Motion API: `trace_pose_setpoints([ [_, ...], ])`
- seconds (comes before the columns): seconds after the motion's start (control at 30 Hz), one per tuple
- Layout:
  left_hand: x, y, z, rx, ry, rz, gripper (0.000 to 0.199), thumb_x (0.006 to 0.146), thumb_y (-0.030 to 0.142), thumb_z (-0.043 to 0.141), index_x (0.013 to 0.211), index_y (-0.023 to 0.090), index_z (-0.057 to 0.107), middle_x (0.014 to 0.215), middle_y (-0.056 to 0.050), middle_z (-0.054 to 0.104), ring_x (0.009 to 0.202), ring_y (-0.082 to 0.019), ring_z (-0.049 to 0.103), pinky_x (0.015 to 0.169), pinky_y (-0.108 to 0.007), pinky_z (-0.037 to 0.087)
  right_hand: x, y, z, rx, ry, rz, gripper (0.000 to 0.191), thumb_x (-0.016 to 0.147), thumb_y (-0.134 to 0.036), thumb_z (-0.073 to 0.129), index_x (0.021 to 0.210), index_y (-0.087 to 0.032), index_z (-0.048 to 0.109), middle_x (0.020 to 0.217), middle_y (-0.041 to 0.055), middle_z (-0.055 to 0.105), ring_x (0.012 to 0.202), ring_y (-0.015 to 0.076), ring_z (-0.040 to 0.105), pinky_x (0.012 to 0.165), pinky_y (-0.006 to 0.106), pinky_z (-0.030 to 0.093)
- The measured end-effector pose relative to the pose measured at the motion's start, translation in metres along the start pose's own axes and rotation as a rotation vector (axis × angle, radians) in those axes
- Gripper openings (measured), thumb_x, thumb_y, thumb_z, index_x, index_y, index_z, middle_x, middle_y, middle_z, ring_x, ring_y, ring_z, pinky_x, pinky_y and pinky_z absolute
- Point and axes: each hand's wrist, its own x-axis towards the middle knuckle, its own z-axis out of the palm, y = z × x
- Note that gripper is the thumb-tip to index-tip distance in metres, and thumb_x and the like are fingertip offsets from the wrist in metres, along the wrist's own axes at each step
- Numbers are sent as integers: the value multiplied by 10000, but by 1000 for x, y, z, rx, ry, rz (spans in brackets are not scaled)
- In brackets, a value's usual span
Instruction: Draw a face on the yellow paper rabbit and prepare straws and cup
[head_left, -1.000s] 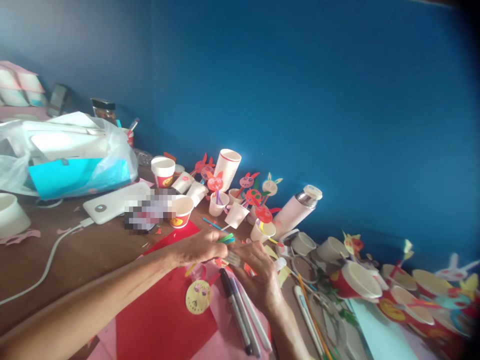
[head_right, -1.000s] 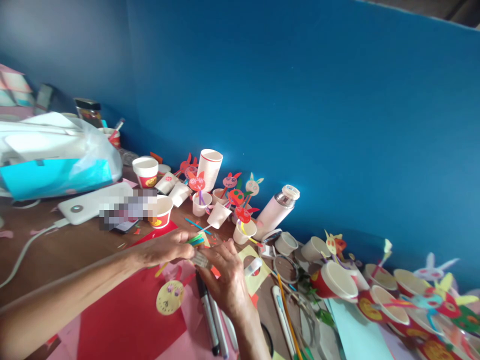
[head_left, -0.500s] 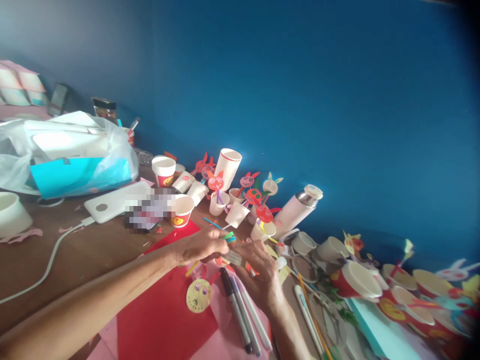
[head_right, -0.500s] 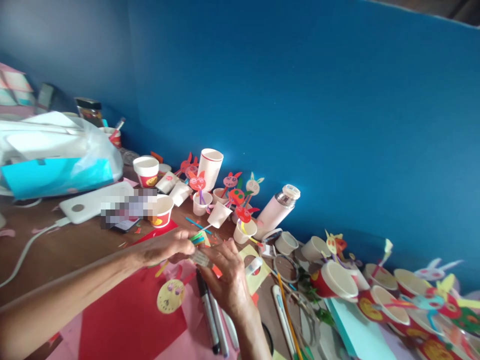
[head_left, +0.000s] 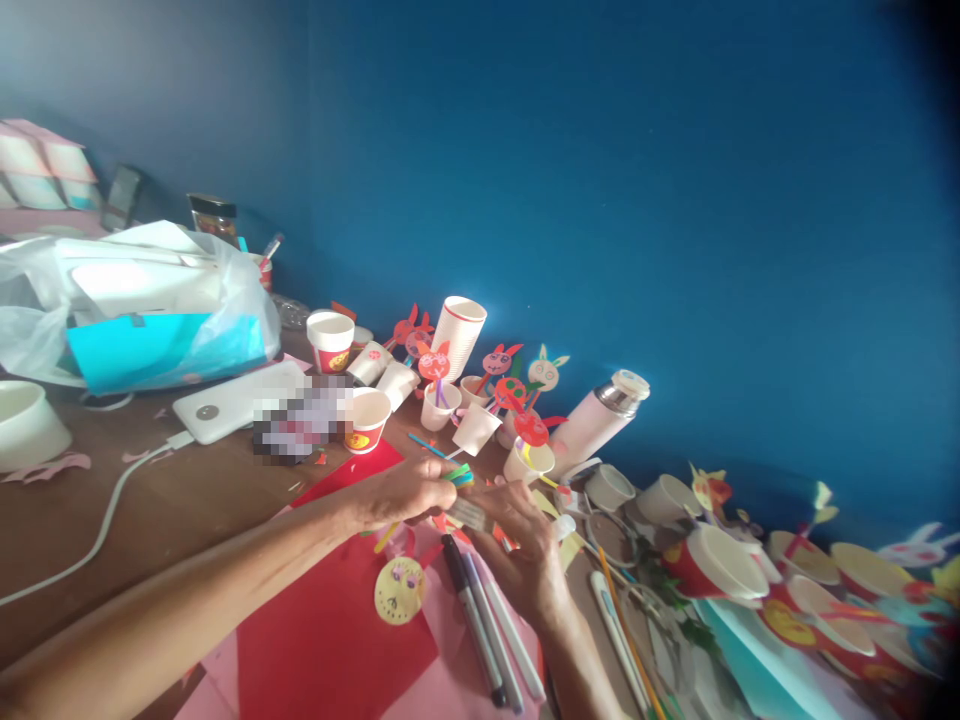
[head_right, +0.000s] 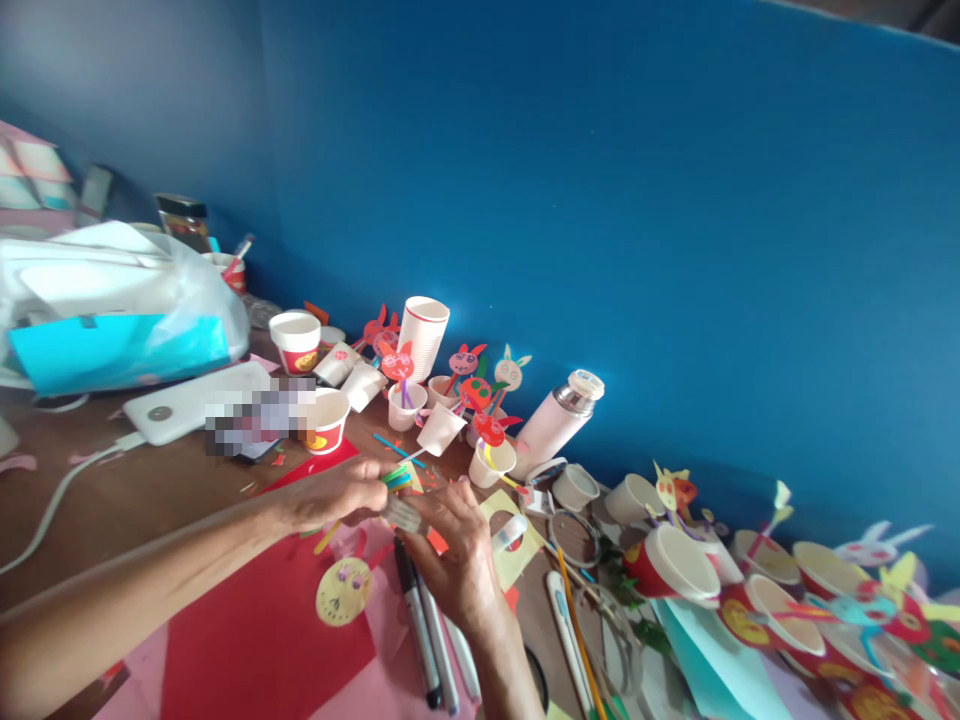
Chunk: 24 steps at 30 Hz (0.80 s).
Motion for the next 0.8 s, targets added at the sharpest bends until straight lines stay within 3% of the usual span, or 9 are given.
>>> trace_pose_setpoints([
  [0.17, 2, -2, -1, -120, -46, 17, 197, 603, 317, 534, 741, 208, 448, 499, 112, 304, 451, -62, 169, 450, -235, 125, 1, 2, -6, 26, 41, 81, 238, 948, -324, 616, 1154, -276, 725, 918, 49, 727, 842, 224, 636, 759, 373, 517],
  [0.33, 5, -8, -13, -107, -187, 68, 235, 706, 367, 662, 768, 186, 527, 510, 97, 331, 443, -64, 221, 440, -231, 154, 2, 3, -8, 178, 91, 165, 319, 944, -482, 591, 1094, -254, 757, 948, 72, 731, 870, 232, 678, 764, 347, 549],
  [0.43, 7, -13, -20, -94, -237, 135, 399, 728, 489, 736, 910, 161, 598, 578, 84, 383, 472, -60, 253, 452, -224, 172, 1, 5, -5, 225, 141, 172, 329, 929, -498, 606, 1081, -251, 762, 948, 74, 709, 890, 230, 665, 766, 336, 555],
  [0.57, 9, -18, -19, -76, -203, 188, 500, 713, 553, 789, 935, 139, 618, 636, 72, 437, 515, -55, 299, 476, -208, 227, -4, 11, 0, 253, 228, 186, 350, 908, -509, 634, 1136, -266, 742, 1031, 76, 654, 973, 234, 621, 830, 370, 550],
  [0.7, 11, -21, -13, -67, -146, 259, 474, 727, 502, 806, 957, 133, 618, 748, 16, 574, 658, -100, 491, 607, -222, 367, -6, 13, -1, 236, 258, 203, 433, 898, -496, 657, 1267, -270, 659, 1107, 86, 631, 1019, 241, 605, 887, 414, 526],
  [0.8, 11, -20, -8, -52, -113, 266, 473, 722, 507, 803, 942, 142, 597, 805, 3, 593, 758, -141, 549, 721, -268, 428, -4, 9, -5, 169, 342, 161, 261, 936, -372, 637, 1164, -271, 712, 1034, 67, 620, 962, 207, 601, 830, 352, 529],
])
